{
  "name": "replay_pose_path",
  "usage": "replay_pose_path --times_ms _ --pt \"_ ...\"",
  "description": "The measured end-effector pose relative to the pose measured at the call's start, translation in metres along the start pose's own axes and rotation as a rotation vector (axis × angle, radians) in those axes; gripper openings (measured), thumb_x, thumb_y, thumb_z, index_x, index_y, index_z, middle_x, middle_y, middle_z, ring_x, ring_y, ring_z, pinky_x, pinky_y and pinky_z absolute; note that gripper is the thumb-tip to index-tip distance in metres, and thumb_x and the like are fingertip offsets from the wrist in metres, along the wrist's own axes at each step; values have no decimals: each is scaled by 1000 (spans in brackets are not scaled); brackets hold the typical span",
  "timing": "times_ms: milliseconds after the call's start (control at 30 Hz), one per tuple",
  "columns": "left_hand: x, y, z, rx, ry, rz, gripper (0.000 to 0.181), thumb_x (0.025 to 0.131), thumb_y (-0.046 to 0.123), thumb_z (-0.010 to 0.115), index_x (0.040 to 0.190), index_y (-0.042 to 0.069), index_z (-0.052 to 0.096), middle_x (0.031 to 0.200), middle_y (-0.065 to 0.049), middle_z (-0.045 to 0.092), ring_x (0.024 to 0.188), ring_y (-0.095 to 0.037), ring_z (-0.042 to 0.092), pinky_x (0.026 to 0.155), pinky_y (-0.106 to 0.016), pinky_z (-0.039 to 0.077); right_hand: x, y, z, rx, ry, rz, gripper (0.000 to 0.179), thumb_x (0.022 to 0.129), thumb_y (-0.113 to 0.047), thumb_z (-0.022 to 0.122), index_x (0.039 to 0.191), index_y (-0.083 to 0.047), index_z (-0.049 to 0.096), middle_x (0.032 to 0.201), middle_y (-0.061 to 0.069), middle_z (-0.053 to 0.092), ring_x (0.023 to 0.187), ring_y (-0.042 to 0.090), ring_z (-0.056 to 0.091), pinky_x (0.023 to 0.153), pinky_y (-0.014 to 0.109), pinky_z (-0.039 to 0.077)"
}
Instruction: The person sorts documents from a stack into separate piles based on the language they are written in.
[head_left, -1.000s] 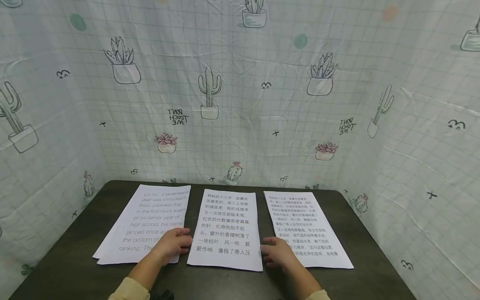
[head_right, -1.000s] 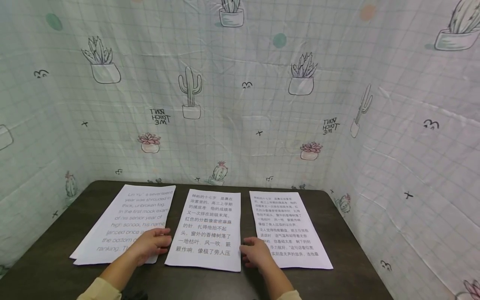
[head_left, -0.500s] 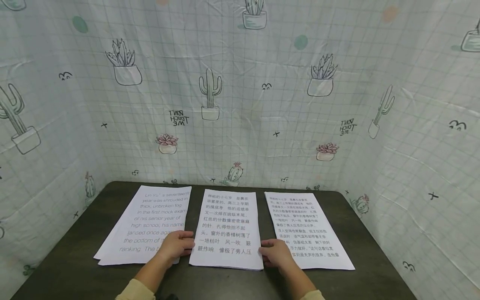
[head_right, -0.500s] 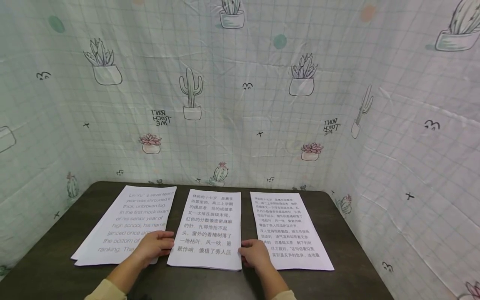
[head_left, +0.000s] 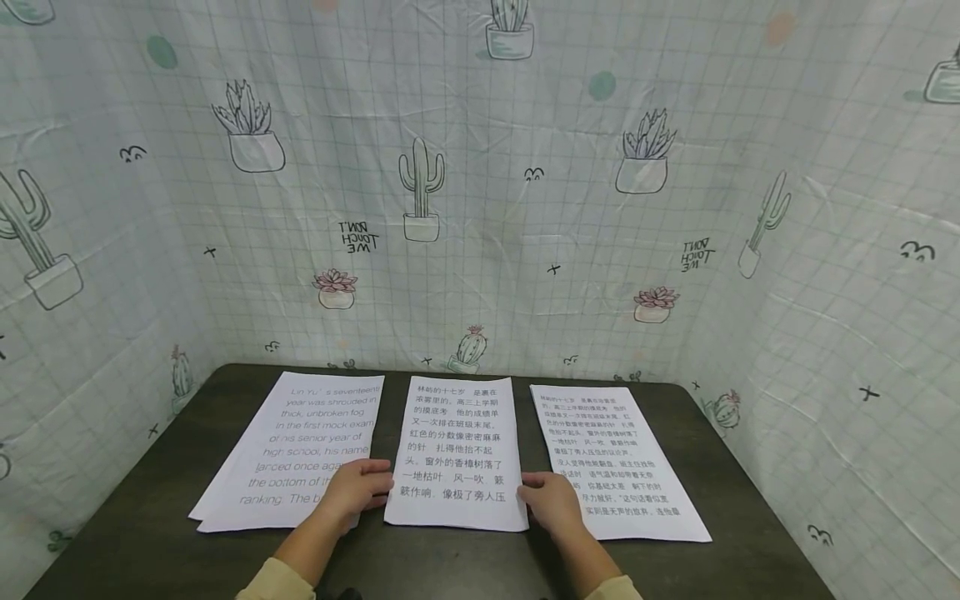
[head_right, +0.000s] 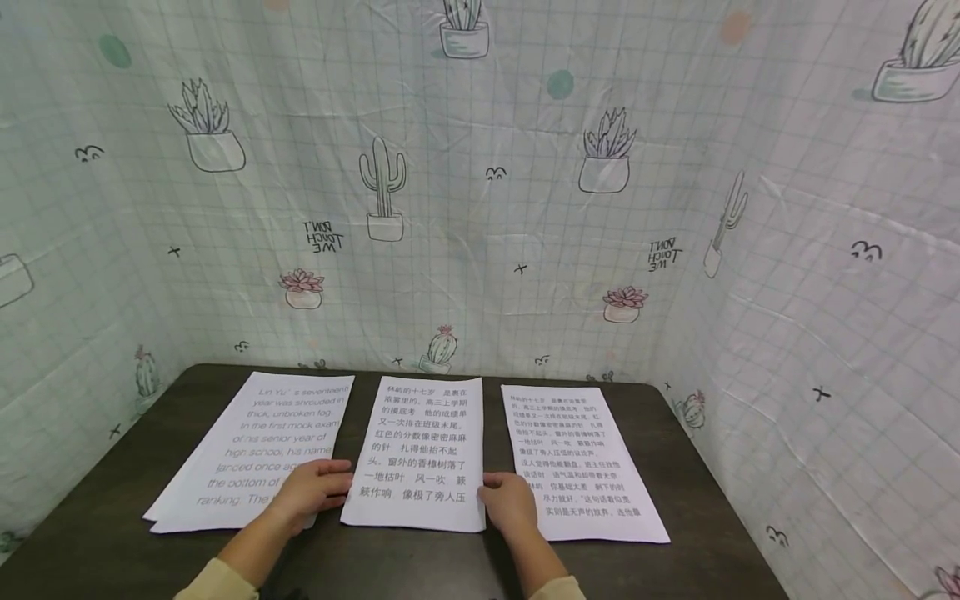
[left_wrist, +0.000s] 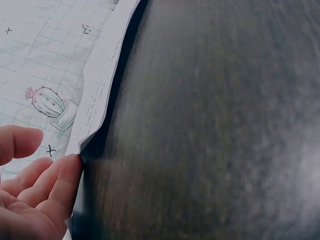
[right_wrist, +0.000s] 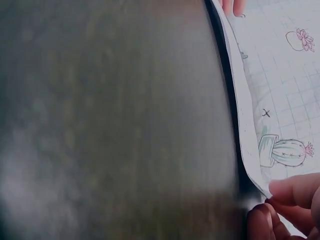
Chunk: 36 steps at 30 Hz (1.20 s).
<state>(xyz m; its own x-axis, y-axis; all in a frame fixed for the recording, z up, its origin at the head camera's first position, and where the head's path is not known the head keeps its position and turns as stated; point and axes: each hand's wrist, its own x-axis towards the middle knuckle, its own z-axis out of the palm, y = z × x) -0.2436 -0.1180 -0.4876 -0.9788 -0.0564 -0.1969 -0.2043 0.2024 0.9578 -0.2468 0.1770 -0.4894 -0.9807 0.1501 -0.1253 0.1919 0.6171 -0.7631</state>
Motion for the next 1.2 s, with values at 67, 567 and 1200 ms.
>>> replay_pose_path --times_ms 67,567,1200 --pt "0 -1 0 -9 1 0 44 85 0 64 125 -16 55 119 -30 62 95 -28 69 83 -42 59 0 -2 1 -31 19 -13 29 86 -10 66 111 4 71 109 22 71 90 28 69 70 38 57" --pt "3 1 5 -1 8 7 47 80 -5 66 125 -15 55 116 -31 65 96 -29 69 79 -41 59 -1 -4 5 -33 45 -49 35 85 -12 67 116 4 69 106 17 71 90 22 64 76 37 52" --pt "4 -3 -1 23 82 34 48 77 -6 59 124 -16 57 108 -28 69 73 -14 64 59 -25 48 0 3 2 483 -238 87 54 92 -11 59 142 3 46 125 22 60 84 16 65 68 29 54"
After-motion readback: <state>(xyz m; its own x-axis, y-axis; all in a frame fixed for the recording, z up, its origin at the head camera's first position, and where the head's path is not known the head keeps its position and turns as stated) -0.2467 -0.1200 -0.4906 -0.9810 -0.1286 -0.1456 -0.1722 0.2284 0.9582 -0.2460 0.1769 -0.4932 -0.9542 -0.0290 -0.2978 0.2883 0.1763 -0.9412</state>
